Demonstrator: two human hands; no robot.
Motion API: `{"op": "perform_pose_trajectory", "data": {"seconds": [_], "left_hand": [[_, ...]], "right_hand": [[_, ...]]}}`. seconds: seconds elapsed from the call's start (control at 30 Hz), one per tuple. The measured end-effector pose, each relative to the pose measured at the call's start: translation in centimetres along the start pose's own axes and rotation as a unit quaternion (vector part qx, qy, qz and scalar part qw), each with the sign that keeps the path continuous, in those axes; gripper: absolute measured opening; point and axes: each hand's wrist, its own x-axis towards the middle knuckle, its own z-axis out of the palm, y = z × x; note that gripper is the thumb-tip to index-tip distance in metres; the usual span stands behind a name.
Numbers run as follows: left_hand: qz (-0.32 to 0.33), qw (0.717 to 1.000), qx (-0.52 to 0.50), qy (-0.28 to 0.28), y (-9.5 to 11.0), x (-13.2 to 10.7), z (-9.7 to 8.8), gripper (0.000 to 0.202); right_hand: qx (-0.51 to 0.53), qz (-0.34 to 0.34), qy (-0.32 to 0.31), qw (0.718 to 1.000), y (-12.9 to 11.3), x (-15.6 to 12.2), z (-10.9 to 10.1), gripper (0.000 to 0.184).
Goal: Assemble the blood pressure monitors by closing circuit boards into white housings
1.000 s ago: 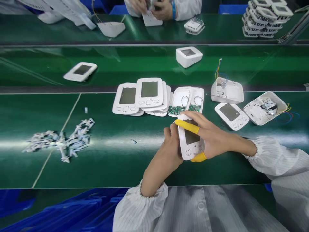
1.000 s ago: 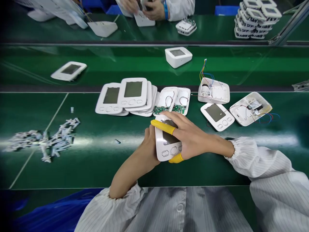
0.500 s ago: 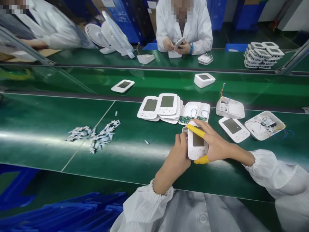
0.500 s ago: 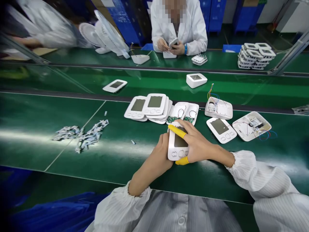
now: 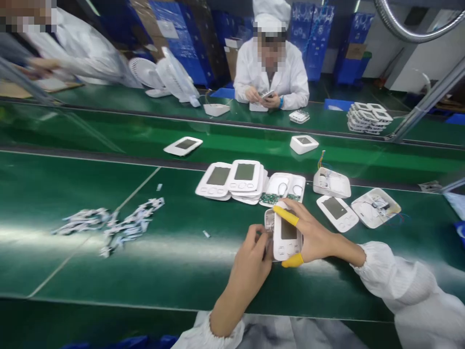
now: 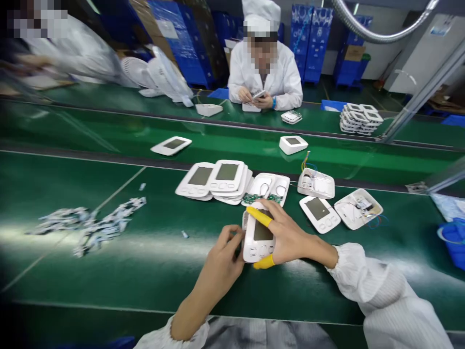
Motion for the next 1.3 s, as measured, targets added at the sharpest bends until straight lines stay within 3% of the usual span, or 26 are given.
{"op": "perform_pose_trajectory", "data": {"seconds": [0.1, 0.17, 0.23, 0.3, 0.4, 0.5, 0.63, 0.83, 1.13, 1.3], "left_hand": [[-0.002, 0.998, -0.063, 0.013, -0.2, 0.4, -0.1, 0.017], [-0.054, 0.988, -0.139, -0.034, -0.2, 0.7, -0.4, 0.015], [-0.126, 0.956, -0.246, -0.102, -0.1, 1.0, -0.7, 0.016], [-0.186, 0.905, -0.356, -0.140, 0.0, 1.2, -1.0, 0.022], [-0.233, 0.847, -0.456, -0.142, -0.1, 1.5, -1.4, 0.027], [-0.231, 0.827, -0.494, -0.133, -0.5, 1.5, -1.6, 0.022], [-0.171, 0.839, -0.505, -0.108, -1.0, 1.0, -1.1, 0.014], [-0.064, 0.917, -0.393, -0.037, -1.5, 0.1, -0.1, 0.022], [-0.043, 0.921, -0.381, -0.070, -1.7, -0.3, -0.1, 0.029], [-0.031, 0.919, -0.389, -0.047, -1.7, -0.2, -0.1, 0.027]], "right_hand": [[-0.006, -0.003, -0.006, 1.000, -0.1, 0.1, -0.1, 0.124], [-0.009, -0.003, -0.009, 1.000, -0.3, 0.2, -0.3, 0.122], [-0.010, -0.007, -0.007, 1.000, -0.6, 0.3, -0.5, 0.120], [-0.010, -0.006, -0.010, 1.000, -1.0, 0.4, -0.7, 0.118], [-0.013, 0.006, -0.022, 1.000, -1.3, 0.4, -1.0, 0.116], [-0.029, 0.016, -0.035, 0.999, -1.6, 0.6, -1.3, 0.119], [-0.056, 0.033, -0.048, 0.997, -1.9, 0.6, -1.4, 0.121], [-0.114, 0.061, -0.065, 0.989, -1.9, 0.5, -1.5, 0.127], [-0.140, 0.059, -0.051, 0.987, -2.1, 0.3, -1.2, 0.124], [-0.139, 0.080, -0.049, 0.986, -2.4, 0.1, -1.0, 0.127]]}}
